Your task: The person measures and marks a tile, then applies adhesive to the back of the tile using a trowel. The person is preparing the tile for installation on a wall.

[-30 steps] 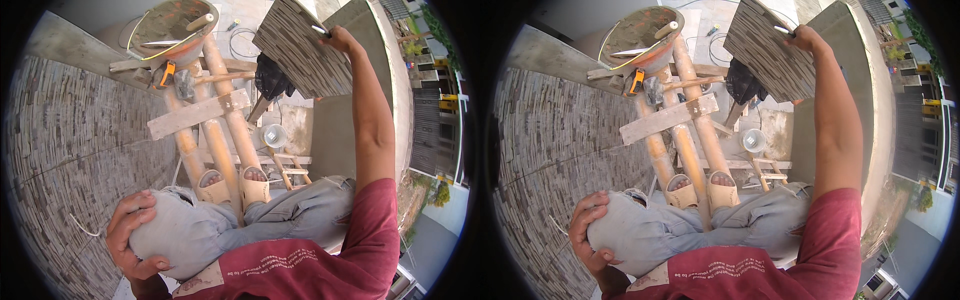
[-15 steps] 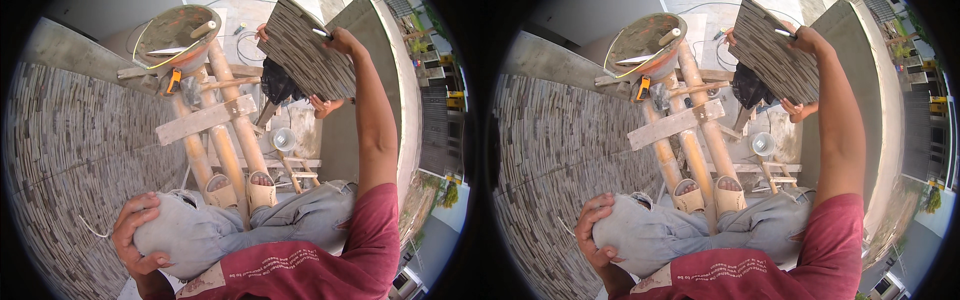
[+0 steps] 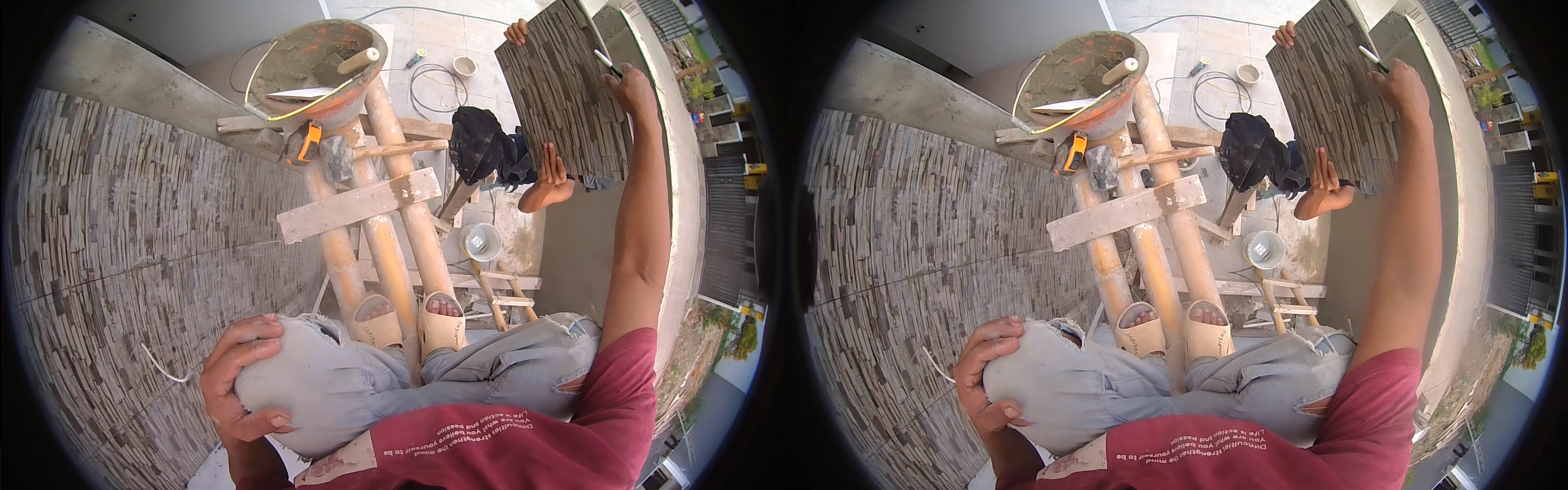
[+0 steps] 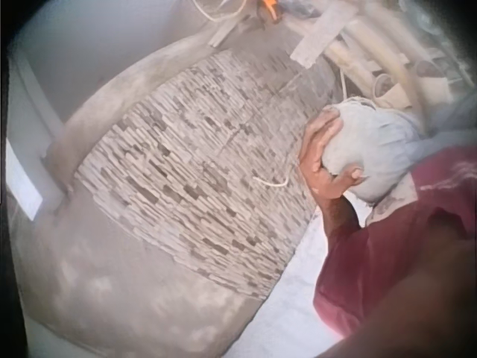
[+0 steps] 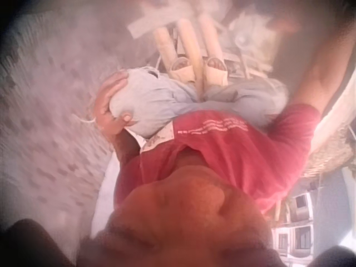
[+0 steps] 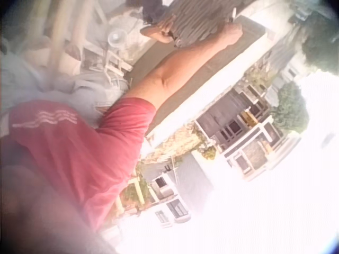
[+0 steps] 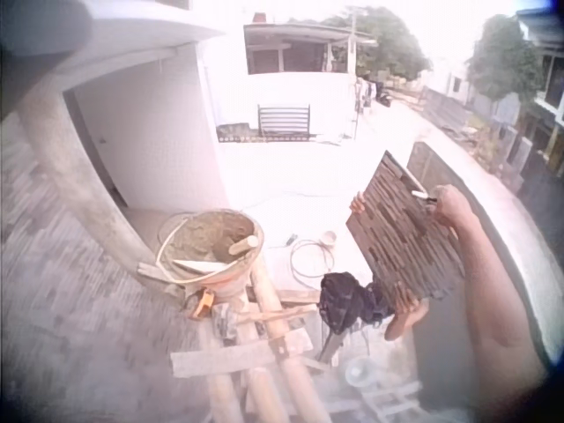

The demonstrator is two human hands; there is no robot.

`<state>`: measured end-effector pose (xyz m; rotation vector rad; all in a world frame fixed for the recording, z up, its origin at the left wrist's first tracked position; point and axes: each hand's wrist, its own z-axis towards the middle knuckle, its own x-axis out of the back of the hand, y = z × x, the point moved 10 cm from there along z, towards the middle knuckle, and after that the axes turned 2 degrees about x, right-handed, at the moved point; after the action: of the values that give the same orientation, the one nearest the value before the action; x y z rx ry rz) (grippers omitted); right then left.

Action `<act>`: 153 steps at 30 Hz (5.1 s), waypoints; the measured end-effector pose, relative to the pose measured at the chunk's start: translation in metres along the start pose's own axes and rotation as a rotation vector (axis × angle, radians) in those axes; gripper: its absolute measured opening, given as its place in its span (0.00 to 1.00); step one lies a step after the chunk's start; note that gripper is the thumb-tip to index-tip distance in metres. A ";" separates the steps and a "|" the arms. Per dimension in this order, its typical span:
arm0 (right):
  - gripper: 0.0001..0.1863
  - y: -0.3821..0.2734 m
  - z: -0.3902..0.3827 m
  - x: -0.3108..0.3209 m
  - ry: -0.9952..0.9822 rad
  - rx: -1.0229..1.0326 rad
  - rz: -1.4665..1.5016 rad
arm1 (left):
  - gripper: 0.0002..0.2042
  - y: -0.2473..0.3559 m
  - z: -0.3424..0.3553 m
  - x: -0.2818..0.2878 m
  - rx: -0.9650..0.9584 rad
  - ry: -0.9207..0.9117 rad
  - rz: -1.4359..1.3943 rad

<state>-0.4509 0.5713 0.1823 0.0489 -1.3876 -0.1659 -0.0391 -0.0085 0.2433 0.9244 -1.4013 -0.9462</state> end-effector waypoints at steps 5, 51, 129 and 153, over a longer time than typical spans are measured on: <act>0.17 -0.103 -0.033 0.063 0.096 0.328 0.495 | 0.31 -0.001 0.008 -0.006 -0.012 -0.046 -0.082; 0.10 -0.372 -0.218 0.190 -0.628 0.576 2.251 | 0.13 -0.002 0.048 -0.007 0.220 0.251 -0.255; 0.27 -0.775 0.229 0.652 0.290 0.684 1.096 | 0.48 0.212 0.323 0.520 0.456 1.090 -0.714; 0.30 -0.779 0.227 0.627 0.131 0.524 1.244 | 0.44 0.214 0.320 0.512 0.565 0.878 -0.839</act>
<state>-0.6335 -0.2747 0.7321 -0.3600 -1.0859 1.2088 -0.3810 -0.3971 0.6213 2.1316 -0.4705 -0.5522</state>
